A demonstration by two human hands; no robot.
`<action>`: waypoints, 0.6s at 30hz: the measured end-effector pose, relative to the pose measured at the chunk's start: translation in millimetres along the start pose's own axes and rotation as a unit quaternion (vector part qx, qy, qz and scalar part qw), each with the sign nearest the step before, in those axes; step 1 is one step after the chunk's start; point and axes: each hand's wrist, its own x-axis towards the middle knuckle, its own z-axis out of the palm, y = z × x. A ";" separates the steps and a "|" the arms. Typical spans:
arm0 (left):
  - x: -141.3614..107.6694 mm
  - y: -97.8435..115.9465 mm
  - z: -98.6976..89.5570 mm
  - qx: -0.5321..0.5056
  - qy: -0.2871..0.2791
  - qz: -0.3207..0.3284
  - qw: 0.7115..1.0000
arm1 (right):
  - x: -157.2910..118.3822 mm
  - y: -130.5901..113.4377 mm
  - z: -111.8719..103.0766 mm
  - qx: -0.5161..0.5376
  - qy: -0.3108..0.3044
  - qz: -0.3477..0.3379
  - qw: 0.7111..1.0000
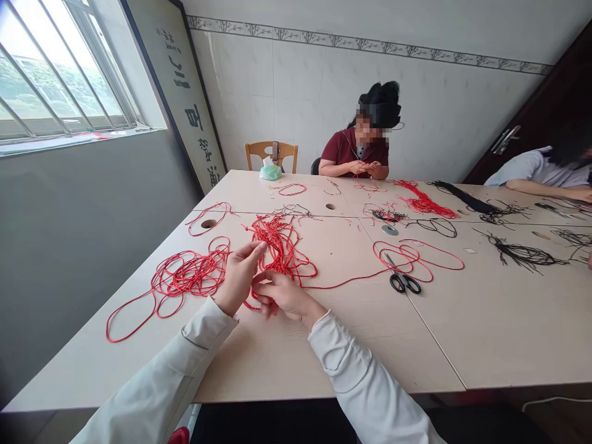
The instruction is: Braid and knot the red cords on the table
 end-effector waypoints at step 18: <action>1.0 2.1 -4.7 0.114 -0.217 -0.071 0.967 | -4.0 -13.0 -57.6 -0.284 0.277 -0.236 0.887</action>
